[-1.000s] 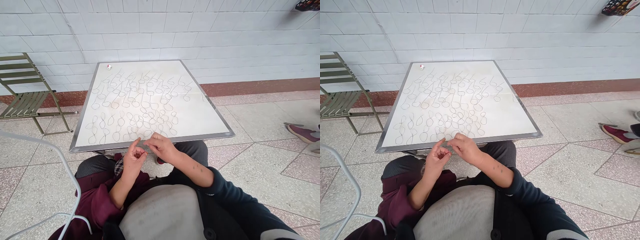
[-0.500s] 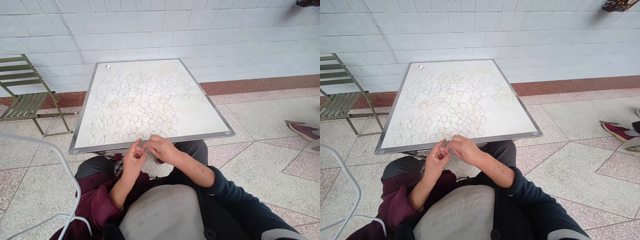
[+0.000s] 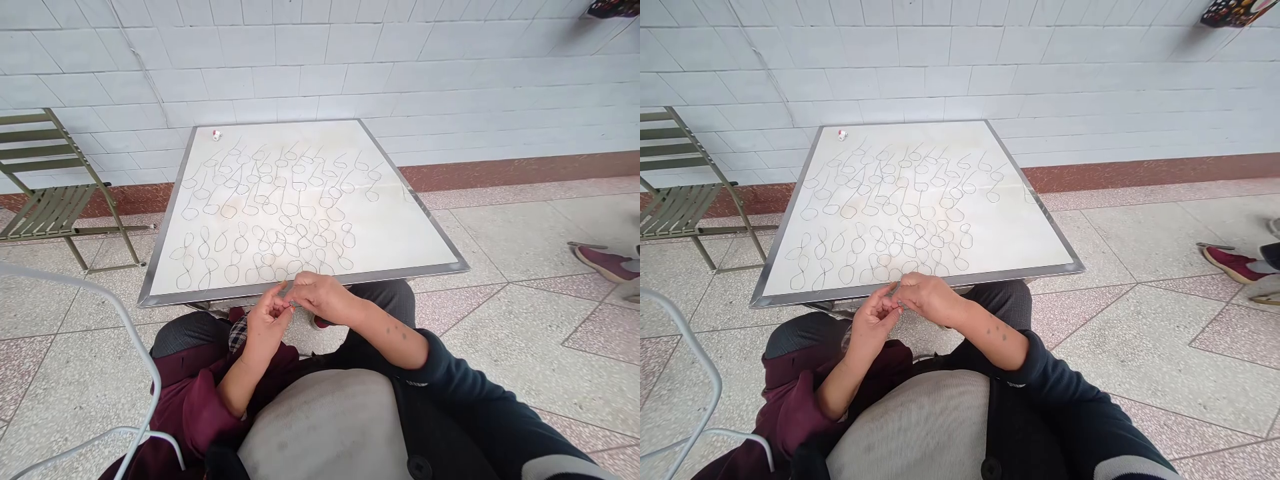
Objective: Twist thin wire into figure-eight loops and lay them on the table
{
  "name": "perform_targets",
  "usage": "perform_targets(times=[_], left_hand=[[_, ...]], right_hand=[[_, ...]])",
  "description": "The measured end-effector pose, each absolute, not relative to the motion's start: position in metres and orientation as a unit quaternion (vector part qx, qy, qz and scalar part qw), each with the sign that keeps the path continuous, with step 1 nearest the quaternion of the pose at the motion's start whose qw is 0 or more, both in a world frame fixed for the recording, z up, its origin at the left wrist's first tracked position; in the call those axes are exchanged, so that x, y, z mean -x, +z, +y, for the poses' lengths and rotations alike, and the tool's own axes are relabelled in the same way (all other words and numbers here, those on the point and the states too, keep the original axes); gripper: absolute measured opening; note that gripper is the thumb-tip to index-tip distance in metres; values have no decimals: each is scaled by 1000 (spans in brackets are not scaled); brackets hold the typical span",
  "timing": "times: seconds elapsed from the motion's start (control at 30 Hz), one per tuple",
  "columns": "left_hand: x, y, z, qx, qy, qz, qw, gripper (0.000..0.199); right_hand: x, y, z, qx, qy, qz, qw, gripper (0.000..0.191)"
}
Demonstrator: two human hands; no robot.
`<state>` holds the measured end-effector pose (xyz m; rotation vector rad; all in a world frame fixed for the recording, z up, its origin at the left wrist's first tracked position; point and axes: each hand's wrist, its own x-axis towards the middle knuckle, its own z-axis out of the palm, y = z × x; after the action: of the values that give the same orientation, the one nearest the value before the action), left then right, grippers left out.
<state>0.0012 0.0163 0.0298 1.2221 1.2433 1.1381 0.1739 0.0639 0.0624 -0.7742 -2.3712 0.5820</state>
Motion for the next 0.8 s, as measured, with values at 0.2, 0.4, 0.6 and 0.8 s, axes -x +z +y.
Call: perform_targets(times=[0.2,0.4,0.6,0.8], left_hand=[[2,30,16,-476,491,491,540,47],[1,34,17,-407,511,486,580,51],[1,37,17,-402,510,486,584,52],[2,34,18,-420,498,470,596,59]], right_hand=[[-177,57,66,286,265,-871,297,29],[-175,44,62,345,323,-817,331,23],[-169,34,55,342,325,-804,363,27],[-168,33,53,345,305,-806,372,23]])
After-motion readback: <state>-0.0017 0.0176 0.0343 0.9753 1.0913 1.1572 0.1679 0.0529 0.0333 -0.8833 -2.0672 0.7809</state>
